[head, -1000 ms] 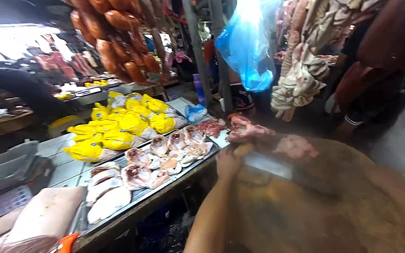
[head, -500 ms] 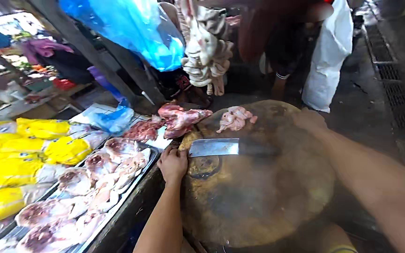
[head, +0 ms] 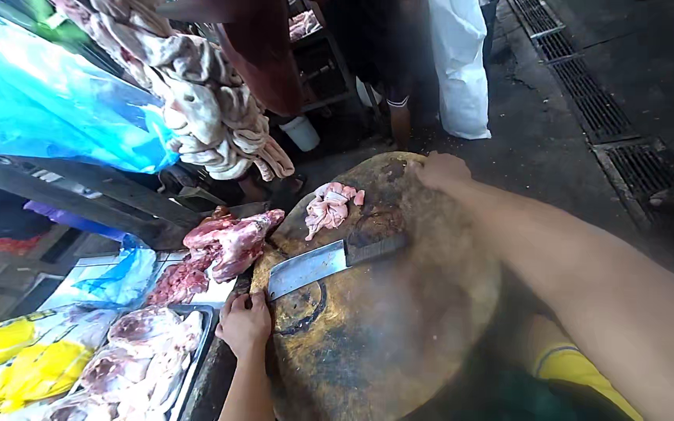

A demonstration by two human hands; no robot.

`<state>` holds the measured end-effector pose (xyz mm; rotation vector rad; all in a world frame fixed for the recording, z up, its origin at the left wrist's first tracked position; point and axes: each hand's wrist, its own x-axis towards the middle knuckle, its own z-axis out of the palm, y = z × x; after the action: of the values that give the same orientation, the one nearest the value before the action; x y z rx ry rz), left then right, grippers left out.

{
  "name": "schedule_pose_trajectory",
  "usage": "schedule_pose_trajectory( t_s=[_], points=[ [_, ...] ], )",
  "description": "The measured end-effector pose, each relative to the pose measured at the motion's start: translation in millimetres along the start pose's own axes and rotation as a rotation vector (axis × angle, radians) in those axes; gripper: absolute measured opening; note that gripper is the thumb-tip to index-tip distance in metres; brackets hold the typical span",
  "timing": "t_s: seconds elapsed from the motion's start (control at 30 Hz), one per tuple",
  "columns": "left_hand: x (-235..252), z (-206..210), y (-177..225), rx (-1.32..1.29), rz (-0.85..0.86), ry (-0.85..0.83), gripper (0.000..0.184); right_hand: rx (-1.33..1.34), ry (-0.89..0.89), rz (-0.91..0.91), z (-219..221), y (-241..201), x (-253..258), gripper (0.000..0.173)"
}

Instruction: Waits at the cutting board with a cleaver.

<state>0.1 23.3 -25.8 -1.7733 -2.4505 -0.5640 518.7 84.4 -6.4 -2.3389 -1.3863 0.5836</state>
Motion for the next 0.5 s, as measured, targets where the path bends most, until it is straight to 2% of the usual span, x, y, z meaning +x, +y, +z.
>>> schedule_pose_trajectory(
  t_s=[0.5],
  points=[
    [0.3, 1.4, 2.1, 0.014, -0.016, 0.004, 0.050, 0.007, 0.009, 0.005, -0.4, 0.5, 1.1, 0.080]
  ],
)
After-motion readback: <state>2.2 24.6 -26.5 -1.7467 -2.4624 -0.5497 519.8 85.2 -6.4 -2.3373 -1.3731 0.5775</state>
